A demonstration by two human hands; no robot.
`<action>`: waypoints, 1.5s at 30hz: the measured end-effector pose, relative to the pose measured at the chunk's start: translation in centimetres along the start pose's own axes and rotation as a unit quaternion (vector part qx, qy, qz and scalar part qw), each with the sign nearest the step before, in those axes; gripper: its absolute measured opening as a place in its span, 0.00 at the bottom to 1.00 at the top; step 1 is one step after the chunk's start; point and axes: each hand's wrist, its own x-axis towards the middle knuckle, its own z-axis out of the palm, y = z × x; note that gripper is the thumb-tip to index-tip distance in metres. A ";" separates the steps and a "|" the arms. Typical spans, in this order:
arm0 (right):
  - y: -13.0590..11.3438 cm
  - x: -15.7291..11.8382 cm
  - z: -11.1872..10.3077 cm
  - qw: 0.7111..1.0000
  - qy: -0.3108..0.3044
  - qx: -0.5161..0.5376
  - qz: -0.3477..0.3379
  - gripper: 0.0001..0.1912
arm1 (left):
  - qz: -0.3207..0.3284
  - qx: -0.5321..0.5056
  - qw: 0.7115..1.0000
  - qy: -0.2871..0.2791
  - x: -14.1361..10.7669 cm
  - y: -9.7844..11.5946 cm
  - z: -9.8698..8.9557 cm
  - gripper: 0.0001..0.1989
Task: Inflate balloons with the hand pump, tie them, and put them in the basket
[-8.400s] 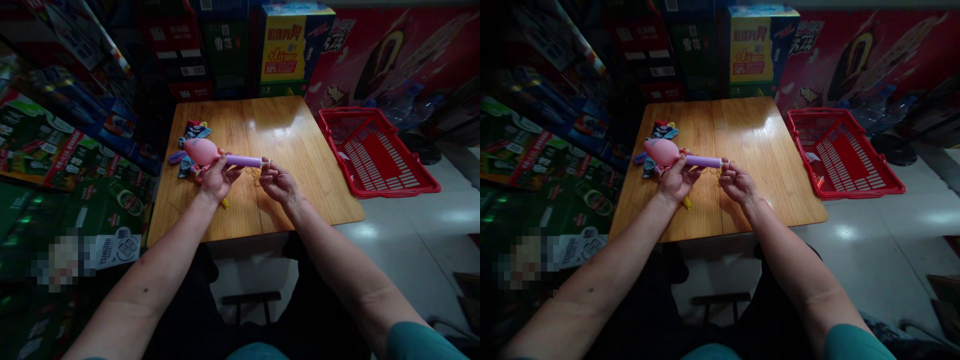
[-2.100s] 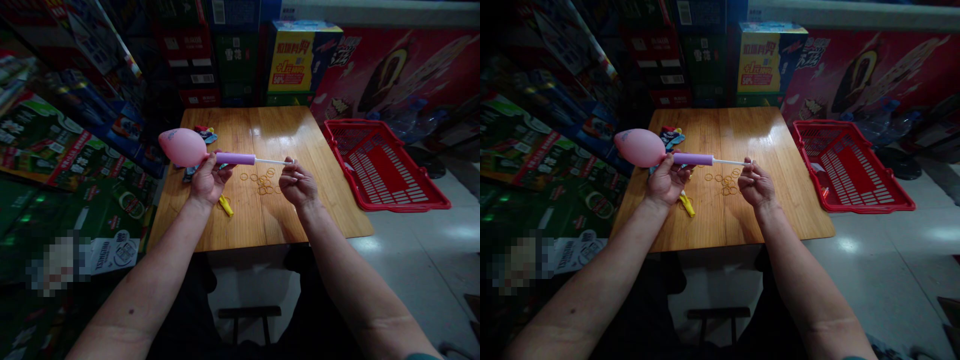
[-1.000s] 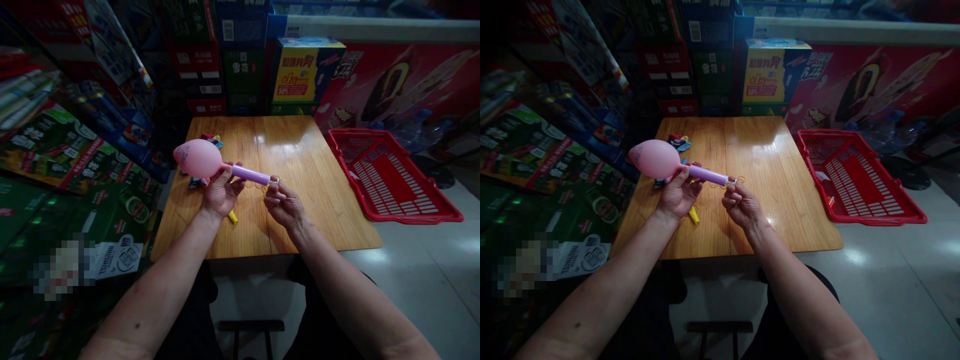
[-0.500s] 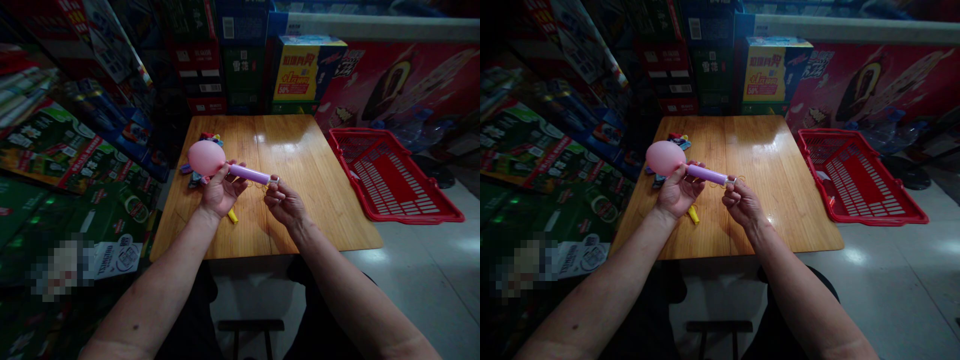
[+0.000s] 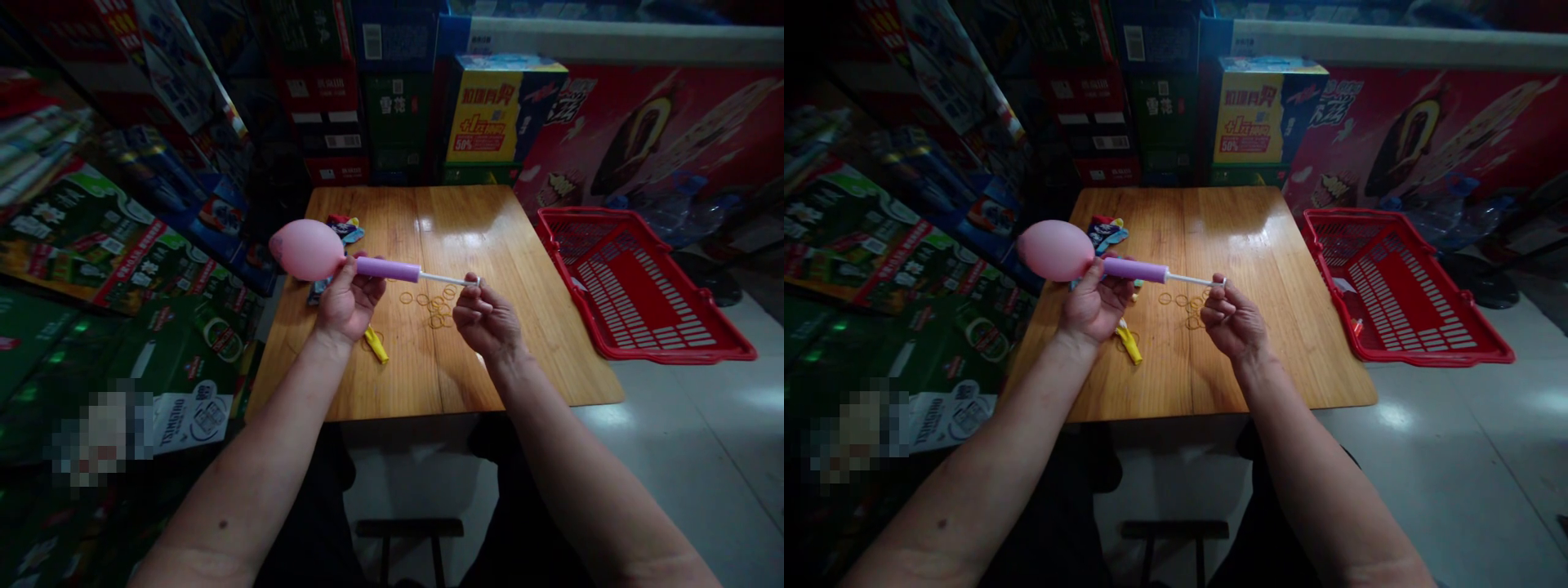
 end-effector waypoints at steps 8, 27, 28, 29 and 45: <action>2.2 -0.1 0.5 0.998 -0.045 -0.007 0.051 0.05 | -0.054 0.025 0.997 -0.050 -2.5 -2.2 1.1 0.16; 2.1 0.6 -0.4 0.995 -0.007 0.062 0.076 0.09 | -0.041 0.034 0.998 -0.027 -2.3 -3.5 0.8 0.14; 1.8 0.5 -0.4 0.996 -0.007 0.056 0.074 0.09 | -0.044 0.031 0.998 -0.024 -2.1 -3.4 0.7 0.13; 1.4 0.4 -0.3 0.996 -0.007 0.047 0.072 0.09 | -0.048 0.029 0.998 -0.021 -1.8 -3.1 0.6 0.13; 1.0 0.2 0.3 0.997 -0.014 0.028 0.076 0.08 | -0.024 0.015 0.999 -0.040 -1.5 -2.7 0.9 0.13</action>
